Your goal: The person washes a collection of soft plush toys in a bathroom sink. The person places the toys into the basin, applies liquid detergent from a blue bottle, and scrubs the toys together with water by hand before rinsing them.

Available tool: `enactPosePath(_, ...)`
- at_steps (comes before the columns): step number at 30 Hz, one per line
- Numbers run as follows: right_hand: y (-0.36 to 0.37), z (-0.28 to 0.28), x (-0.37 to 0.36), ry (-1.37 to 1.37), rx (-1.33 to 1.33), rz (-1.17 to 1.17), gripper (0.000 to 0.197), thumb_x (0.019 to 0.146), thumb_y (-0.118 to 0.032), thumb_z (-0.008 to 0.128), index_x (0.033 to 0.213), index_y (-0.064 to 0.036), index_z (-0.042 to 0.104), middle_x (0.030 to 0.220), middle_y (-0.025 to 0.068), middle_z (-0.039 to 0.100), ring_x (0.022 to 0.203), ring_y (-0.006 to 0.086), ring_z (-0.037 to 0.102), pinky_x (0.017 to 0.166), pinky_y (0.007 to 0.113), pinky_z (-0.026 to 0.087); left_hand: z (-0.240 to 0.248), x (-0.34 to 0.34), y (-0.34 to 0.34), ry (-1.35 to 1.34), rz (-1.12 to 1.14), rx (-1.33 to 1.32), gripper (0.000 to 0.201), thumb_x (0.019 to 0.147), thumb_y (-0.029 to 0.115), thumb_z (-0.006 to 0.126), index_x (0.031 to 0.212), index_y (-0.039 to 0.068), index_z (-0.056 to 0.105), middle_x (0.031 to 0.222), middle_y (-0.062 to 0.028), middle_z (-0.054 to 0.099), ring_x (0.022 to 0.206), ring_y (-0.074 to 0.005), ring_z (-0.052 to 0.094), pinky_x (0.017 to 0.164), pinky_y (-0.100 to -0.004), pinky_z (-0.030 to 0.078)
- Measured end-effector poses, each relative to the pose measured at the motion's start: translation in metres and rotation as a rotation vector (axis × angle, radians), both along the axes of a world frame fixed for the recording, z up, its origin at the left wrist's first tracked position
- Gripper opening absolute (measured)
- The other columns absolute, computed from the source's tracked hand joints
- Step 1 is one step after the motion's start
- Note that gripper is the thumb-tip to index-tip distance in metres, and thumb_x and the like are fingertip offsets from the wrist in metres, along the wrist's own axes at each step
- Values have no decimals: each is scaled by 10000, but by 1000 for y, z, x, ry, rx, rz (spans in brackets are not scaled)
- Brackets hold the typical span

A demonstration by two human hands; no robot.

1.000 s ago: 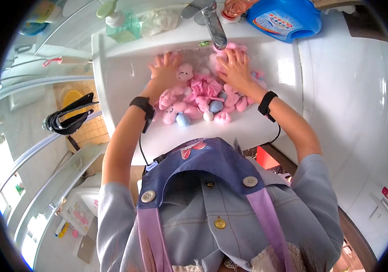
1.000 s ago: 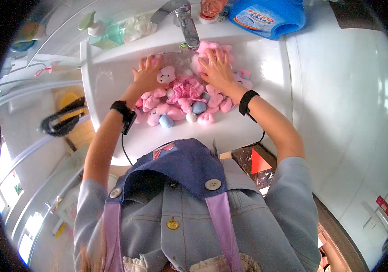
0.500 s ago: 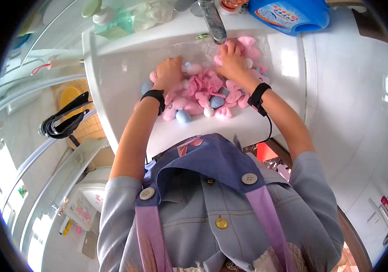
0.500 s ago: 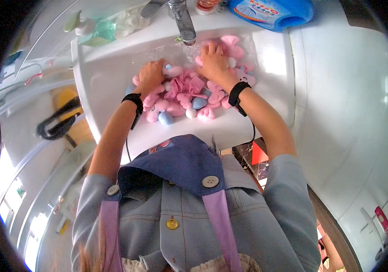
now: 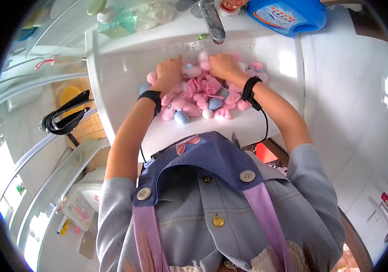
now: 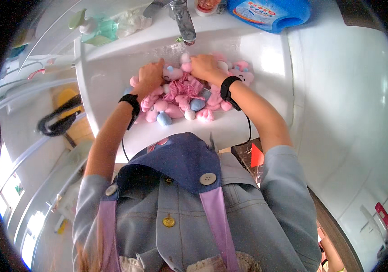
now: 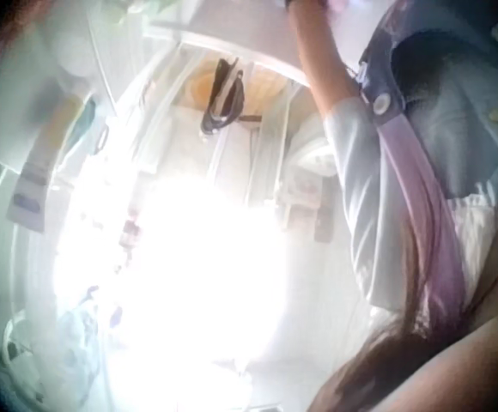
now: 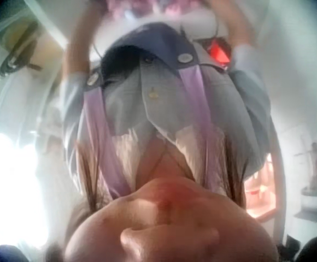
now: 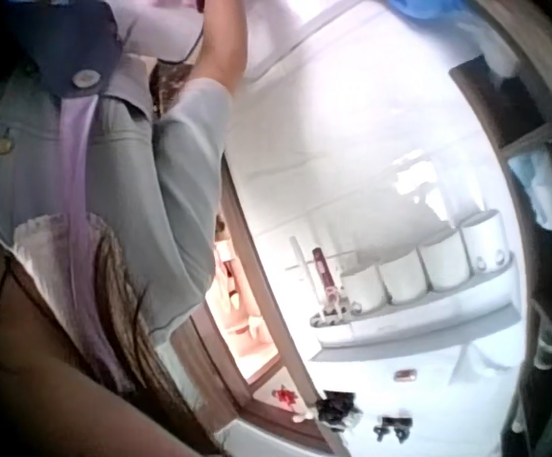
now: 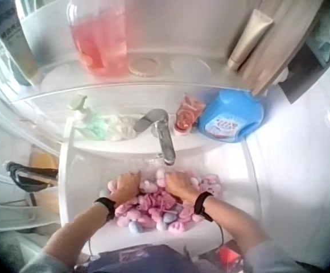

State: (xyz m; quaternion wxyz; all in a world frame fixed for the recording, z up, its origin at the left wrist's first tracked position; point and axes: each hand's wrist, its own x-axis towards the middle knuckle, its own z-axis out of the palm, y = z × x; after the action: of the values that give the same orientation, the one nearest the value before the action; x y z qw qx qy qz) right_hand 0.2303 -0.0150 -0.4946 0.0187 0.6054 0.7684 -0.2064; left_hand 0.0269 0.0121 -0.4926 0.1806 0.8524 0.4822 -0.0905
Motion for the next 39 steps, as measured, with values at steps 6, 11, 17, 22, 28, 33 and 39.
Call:
enactPosePath(6,2,-4,32,126,108,-213,708,633,-450,714,1170,-61,466,1155,230,504,995,406,529,820,488,441,21,-9,7,125,131,-74,627,680,227,676,1213,149,356,1164,-159,466,1092,-370,467,824,-526,437)
enactPosePath(11,-42,37,34,116,254,-131,969,621,-551,691,1384,-198,209,1402,220,144,1222,465,273,938,548,327,48,-42,-18,-38,9,39,895,547,398,763,1306,245,315,1356,-149,246,1269,-385,231,845,-682,312)
enactPosePath(17,-88,24,31,-297,15,136,854,659,-490,677,1347,-145,305,1349,234,248,1223,444,282,912,566,332,41,-36,-65,340,-311,57,903,552,518,723,1322,215,364,1455,-162,71,1257,-405,249,848,-697,258)
enactPosePath(22,-68,-6,27,-204,-52,80,398,668,-225,627,1001,-11,585,996,233,548,912,372,563,706,466,470,16,-6,-54,455,-235,249,561,726,264,581,1256,139,446,1292,-126,374,1067,-291,449,854,-542,322)
enactPosePath(28,-52,-25,23,-235,-71,89,201,727,-147,563,899,-45,579,838,169,616,716,315,623,590,396,499,-23,-1,-28,390,-210,293,499,773,223,523,1257,126,452,1092,-85,520,1013,-261,508,913,-469,288)
enactPosePath(33,-45,-14,22,-70,8,52,160,738,-135,547,869,-52,585,772,146,627,713,315,623,593,418,498,-21,-10,-26,245,-243,356,420,736,188,546,1150,118,524,1110,-86,512,972,-247,527,877,-418,309)
enactPosePath(39,-40,11,63,-66,-97,102,345,700,-133,592,1037,-84,538,853,161,605,792,322,607,641,432,486,17,-36,-16,218,-303,96,451,658,180,618,1102,132,549,1206,-116,429,1063,-285,470,892,-476,307)
